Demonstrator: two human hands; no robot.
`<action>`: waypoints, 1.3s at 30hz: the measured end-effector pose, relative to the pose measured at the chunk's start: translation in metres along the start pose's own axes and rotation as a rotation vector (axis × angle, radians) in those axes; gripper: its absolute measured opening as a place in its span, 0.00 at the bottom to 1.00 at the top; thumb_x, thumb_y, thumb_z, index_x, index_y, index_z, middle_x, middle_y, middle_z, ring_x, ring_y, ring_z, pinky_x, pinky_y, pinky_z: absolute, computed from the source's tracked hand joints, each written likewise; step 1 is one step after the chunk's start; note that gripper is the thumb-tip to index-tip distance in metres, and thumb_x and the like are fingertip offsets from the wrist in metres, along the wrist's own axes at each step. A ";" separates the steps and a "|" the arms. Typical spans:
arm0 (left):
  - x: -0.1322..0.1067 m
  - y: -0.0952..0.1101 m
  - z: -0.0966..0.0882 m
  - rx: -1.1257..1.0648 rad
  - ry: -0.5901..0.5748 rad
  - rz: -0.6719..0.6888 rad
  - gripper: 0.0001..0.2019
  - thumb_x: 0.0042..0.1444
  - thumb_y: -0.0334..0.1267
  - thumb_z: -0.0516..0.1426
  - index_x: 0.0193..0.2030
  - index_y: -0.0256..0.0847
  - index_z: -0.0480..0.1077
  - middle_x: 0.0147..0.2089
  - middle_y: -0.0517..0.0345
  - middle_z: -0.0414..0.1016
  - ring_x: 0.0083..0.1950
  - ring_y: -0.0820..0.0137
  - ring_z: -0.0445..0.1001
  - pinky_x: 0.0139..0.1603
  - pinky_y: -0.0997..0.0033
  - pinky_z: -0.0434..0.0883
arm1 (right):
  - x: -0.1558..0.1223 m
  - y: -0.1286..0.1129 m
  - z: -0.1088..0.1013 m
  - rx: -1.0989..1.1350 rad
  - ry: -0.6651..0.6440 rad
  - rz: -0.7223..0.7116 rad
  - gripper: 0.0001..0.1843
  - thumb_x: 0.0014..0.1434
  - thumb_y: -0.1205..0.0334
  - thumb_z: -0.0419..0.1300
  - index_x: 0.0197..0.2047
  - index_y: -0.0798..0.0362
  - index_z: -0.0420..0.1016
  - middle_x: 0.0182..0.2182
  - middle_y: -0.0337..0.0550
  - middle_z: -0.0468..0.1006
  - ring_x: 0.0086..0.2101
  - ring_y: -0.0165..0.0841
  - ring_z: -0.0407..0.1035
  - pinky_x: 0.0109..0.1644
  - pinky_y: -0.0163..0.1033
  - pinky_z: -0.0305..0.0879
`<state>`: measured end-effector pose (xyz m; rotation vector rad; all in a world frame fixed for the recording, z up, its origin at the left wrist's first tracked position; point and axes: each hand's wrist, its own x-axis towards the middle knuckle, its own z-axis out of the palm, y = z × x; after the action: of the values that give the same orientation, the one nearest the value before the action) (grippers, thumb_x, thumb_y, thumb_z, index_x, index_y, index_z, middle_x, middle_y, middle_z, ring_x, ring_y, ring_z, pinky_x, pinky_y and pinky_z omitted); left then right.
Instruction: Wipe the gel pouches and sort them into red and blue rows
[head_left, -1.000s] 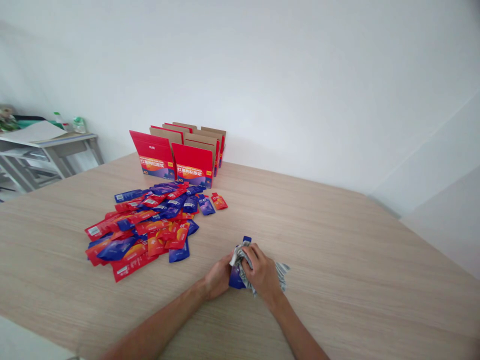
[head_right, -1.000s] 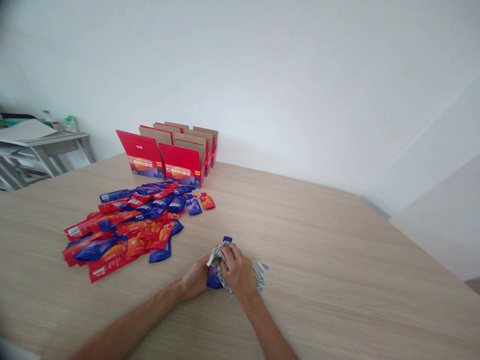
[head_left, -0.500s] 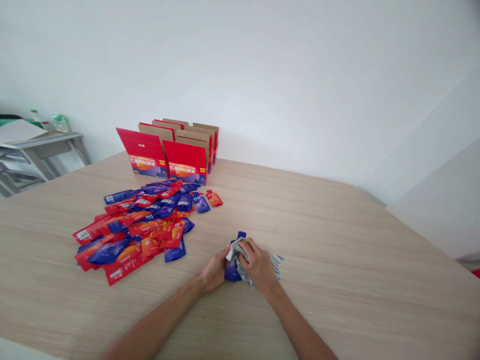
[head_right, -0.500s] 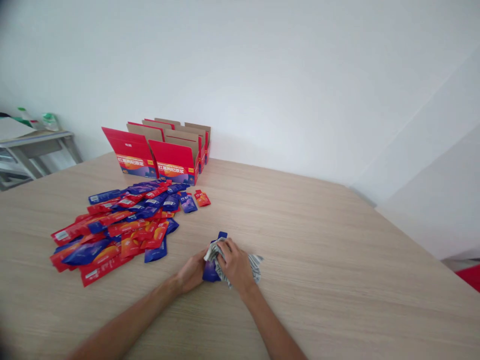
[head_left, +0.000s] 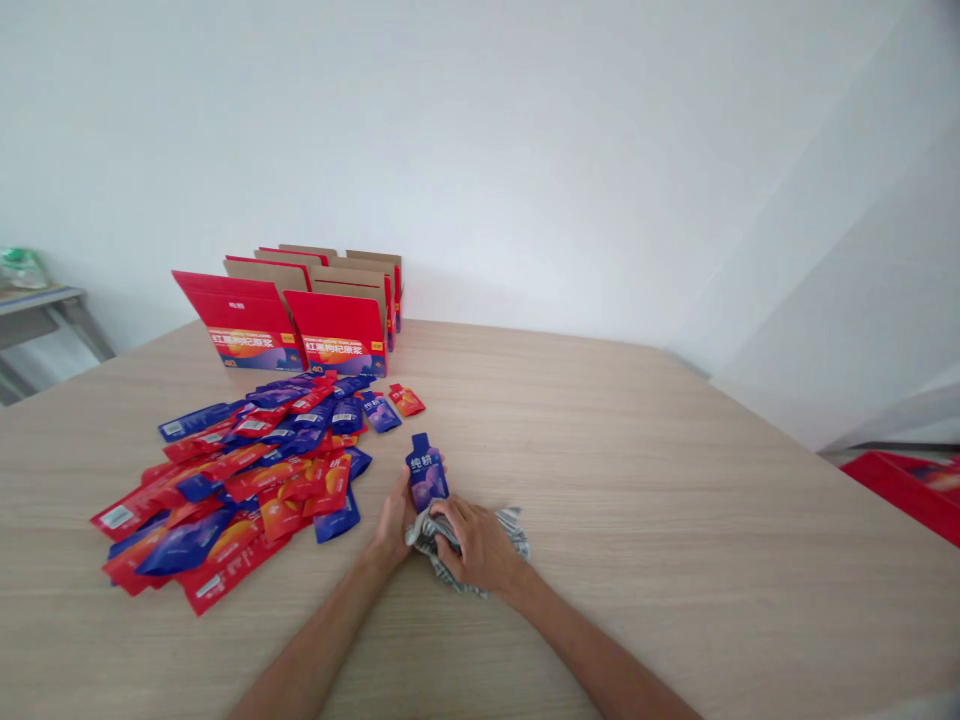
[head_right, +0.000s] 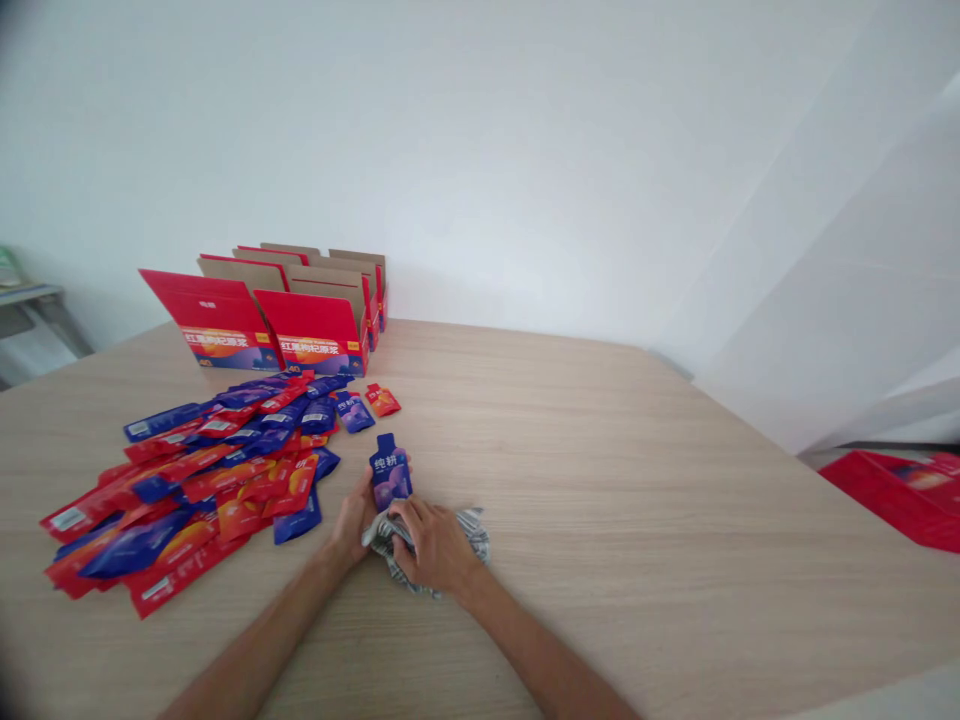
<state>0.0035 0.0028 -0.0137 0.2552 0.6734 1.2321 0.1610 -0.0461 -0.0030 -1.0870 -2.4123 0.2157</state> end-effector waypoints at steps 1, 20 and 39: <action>0.002 0.003 -0.001 -0.014 0.004 0.028 0.23 0.72 0.44 0.49 0.64 0.33 0.71 0.51 0.43 0.83 0.49 0.61 0.82 0.55 0.62 0.77 | -0.001 -0.003 -0.003 -0.003 0.007 0.006 0.19 0.62 0.67 0.61 0.55 0.52 0.68 0.47 0.45 0.77 0.45 0.39 0.73 0.51 0.43 0.70; -0.002 0.005 0.001 -0.087 -0.050 0.076 0.23 0.73 0.44 0.46 0.64 0.35 0.70 0.54 0.43 0.81 0.54 0.60 0.80 0.58 0.59 0.76 | -0.145 0.085 -0.037 -0.215 0.303 0.349 0.17 0.69 0.58 0.53 0.59 0.46 0.73 0.49 0.49 0.77 0.49 0.44 0.74 0.55 0.52 0.72; -0.009 0.000 0.000 0.016 -0.179 -0.024 0.27 0.73 0.52 0.46 0.66 0.35 0.69 0.57 0.42 0.80 0.54 0.61 0.80 0.57 0.63 0.75 | -0.259 0.294 -0.168 -0.470 0.269 0.664 0.22 0.50 0.42 0.52 0.38 0.43 0.81 0.37 0.58 0.84 0.39 0.56 0.79 0.46 0.58 0.74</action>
<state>0.0016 -0.0058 -0.0104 0.3649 0.5301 1.1660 0.5847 -0.0487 -0.0478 -1.9674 -1.8288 -0.2861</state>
